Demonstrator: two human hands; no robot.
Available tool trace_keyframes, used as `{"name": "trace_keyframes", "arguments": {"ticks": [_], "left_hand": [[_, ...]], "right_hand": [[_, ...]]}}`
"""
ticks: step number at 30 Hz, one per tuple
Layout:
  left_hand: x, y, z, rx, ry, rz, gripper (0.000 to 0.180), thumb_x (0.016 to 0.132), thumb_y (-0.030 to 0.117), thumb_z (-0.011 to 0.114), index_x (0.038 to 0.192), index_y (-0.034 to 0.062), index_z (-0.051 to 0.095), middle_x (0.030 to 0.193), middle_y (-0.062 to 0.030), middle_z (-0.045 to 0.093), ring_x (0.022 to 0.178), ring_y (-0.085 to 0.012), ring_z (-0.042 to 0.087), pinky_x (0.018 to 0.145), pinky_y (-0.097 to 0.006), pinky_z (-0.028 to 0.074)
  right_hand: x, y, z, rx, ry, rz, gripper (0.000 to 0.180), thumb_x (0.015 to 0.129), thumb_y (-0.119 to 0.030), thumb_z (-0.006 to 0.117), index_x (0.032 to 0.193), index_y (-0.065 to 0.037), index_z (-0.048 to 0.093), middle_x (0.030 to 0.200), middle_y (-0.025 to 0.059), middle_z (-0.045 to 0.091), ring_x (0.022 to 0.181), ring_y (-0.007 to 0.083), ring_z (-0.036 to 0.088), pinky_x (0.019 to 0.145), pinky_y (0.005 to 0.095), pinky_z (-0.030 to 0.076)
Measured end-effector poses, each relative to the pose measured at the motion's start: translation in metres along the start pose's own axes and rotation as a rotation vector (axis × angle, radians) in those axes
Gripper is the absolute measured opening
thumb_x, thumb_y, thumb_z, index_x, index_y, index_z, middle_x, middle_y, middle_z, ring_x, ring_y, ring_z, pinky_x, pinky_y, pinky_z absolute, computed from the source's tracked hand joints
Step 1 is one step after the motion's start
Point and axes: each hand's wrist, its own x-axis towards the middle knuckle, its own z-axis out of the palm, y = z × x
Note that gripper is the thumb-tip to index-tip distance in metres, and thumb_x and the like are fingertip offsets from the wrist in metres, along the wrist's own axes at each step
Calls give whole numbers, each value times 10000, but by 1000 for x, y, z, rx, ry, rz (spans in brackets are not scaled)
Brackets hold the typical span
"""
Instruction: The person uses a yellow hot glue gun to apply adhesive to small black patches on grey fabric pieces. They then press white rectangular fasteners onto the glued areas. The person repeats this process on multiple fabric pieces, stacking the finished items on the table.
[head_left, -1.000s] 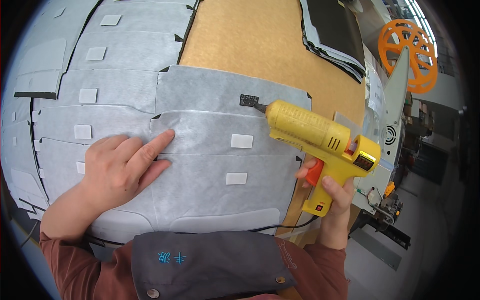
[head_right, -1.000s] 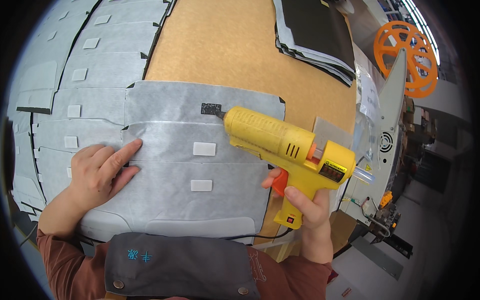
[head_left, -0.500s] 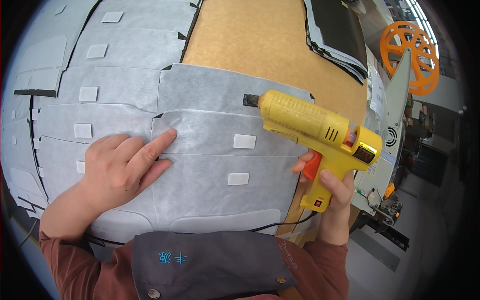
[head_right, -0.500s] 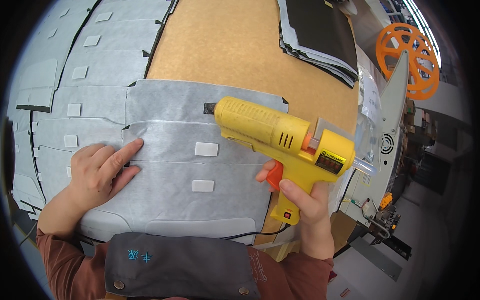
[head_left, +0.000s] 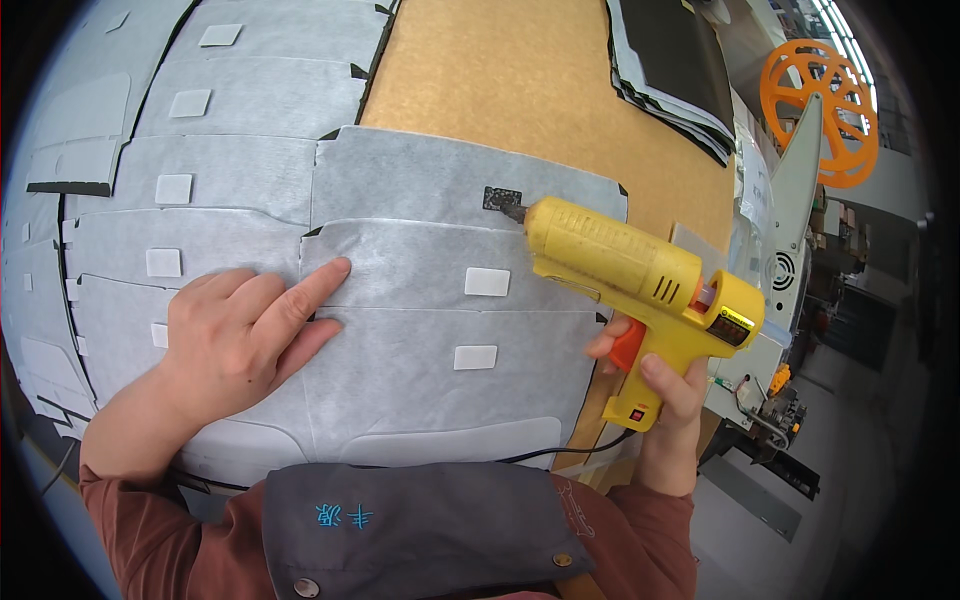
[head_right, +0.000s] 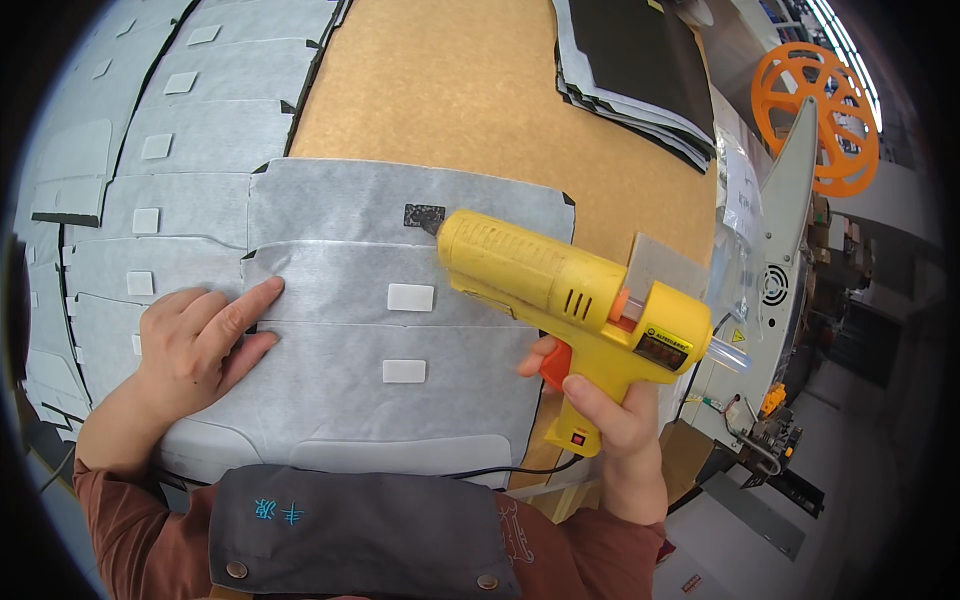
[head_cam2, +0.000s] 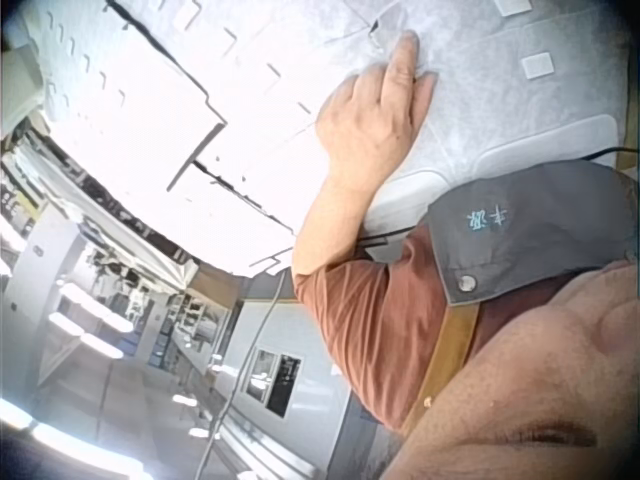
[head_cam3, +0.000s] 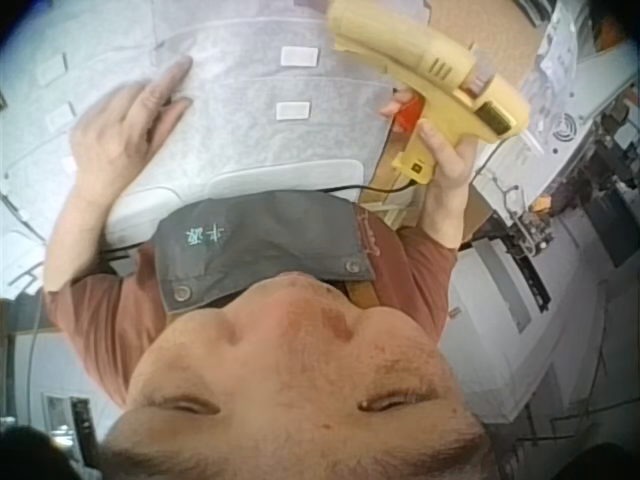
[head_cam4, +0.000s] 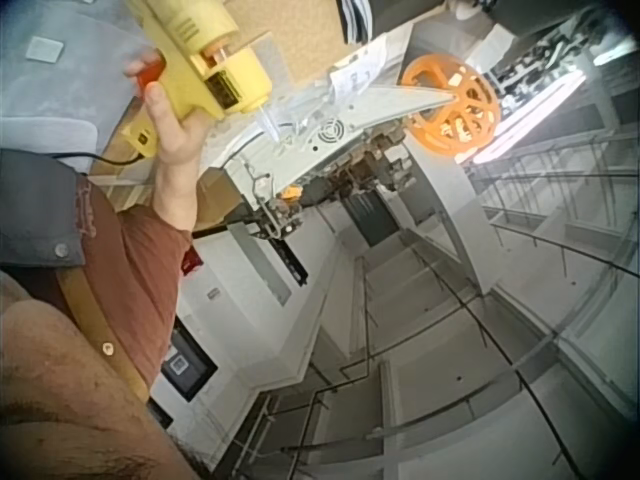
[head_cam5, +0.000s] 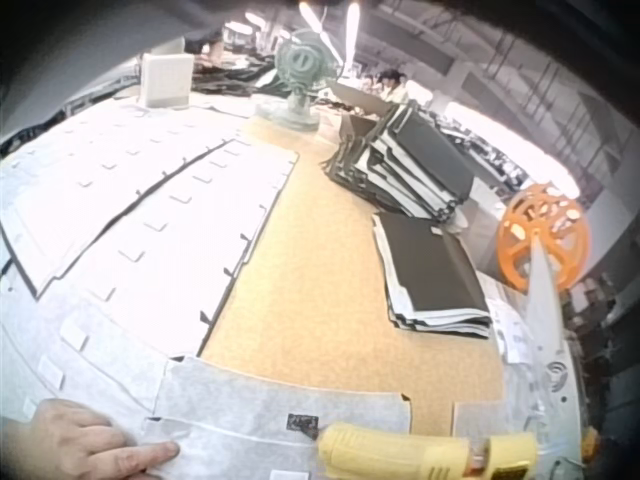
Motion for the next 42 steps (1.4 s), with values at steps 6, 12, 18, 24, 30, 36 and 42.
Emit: {"name": "trace_keyframes", "arguments": {"ticks": [6, 12, 18, 24, 30, 36, 42], "left_hand": [[1, 0, 0, 1, 4, -4, 592, 703, 195, 802, 1261, 80, 639, 627, -1, 447, 531, -163, 466, 475, -311, 357], [1, 1, -1, 5, -1, -8, 592, 700, 195, 801, 1258, 81, 642, 624, -2, 442, 531, -166, 466, 475, -313, 356], [1, 1, -2, 15, -9, -7, 591, 703, 193, 799, 1260, 77, 640, 625, -3, 439, 531, -166, 464, 477, -313, 357], [0, 0, -1, -1, -8, -6, 593, 704, 193, 800, 1262, 71, 638, 629, -3, 445, 532, -164, 464, 479, -310, 360], [0, 0, -1, -2, -9, -8, 595, 702, 188, 799, 1263, 72, 637, 629, -3, 447, 531, -167, 466, 479, -313, 361], [1, 0, -1, -5, -10, -8, 594, 698, 177, 797, 1260, 72, 638, 623, -4, 444, 529, -172, 465, 479, -319, 358], [1, 1, -1, -4, -9, -11, 587, 699, 175, 797, 1255, 72, 641, 618, -5, 440, 528, -173, 464, 479, -320, 354]], "right_hand": [[-2, 4, -7, -5, 1, -8, 564, 833, -187, 632, 1312, 66, 475, 1038, 201, 671, 913, 226, 664, 756, 299, 522], [-2, 4, -5, -4, 44, -12, 553, 807, -215, 641, 1260, 70, 504, 1003, 190, 672, 879, 242, 677, 712, 299, 532], [-1, 1, 0, 6, 14, -27, 556, 833, -185, 632, 1312, 52, 477, 1038, 182, 666, 917, 229, 661, 740, 304, 519], [11, -4, 7, -19, -37, -35, 562, 833, -194, 635, 1313, 50, 476, 1026, 176, 670, 928, 220, 653, 747, 303, 509], [11, 2, 1, -14, -35, -46, 558, 832, -199, 641, 1303, 56, 483, 1027, 180, 671, 909, 217, 655, 738, 305, 513], [6, 3, -4, -16, 34, -40, 553, 829, -210, 648, 1291, 55, 499, 1020, 185, 674, 883, 217, 661, 722, 307, 523], [4, 5, -6, 4, 29, -47, 545, 833, -205, 649, 1285, 60, 501, 1025, 185, 673, 899, 224, 665, 731, 309, 523]]}}
